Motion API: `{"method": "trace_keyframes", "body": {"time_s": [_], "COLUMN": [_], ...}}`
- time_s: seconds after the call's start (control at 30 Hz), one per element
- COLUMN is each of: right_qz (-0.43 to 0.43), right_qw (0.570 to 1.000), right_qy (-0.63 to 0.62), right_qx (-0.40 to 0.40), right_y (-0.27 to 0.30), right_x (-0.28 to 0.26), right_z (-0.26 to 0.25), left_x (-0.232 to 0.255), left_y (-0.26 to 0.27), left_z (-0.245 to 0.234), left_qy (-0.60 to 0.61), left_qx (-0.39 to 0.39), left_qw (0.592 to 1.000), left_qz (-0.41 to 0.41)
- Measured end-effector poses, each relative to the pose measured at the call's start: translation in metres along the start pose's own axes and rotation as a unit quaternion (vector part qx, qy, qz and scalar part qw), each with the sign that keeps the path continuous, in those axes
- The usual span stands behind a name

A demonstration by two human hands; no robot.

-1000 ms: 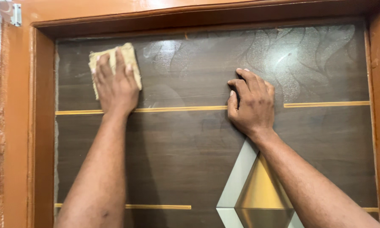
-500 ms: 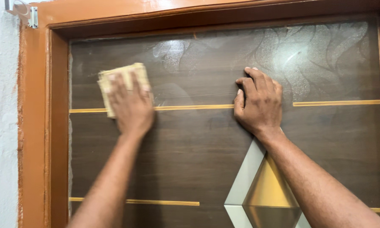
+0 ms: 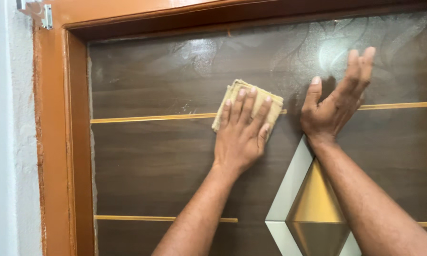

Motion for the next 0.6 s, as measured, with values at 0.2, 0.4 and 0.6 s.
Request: {"method": "trace_keyframes", "body": {"time_s": [0.2, 0.4, 0.6], "right_qz": [-0.01, -0.121, -0.12], "right_qw": [0.992, 0.976, 0.977], "right_qy": [0.012, 0.07, 0.072], "right_qx": [-0.127, -0.169, -0.16], "right_y": [-0.007, -0.005, -0.006], "right_x": [-0.015, -0.043, -0.045], "right_z": [0.017, 0.02, 0.022], "left_x": [-0.086, -0.179, -0.265], "left_y": [-0.01, -0.002, -0.003], "left_z": [-0.022, -0.05, -0.07], "left_qy": [-0.072, -0.122, -0.134], "left_qx": [0.037, 0.026, -0.012], "left_qw": [0.993, 0.975, 0.944], "left_qz": [-0.082, -0.185, -0.301]}}
Point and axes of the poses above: each hand's wrist, its own y-axis away from the middle knuckle, its own z-axis out of the palm, x = y × z, the point moved 8 cm from there along -y, towards the middle knuckle, and after that the axes turned 7 degrees about -z, right-handed, at the moved point
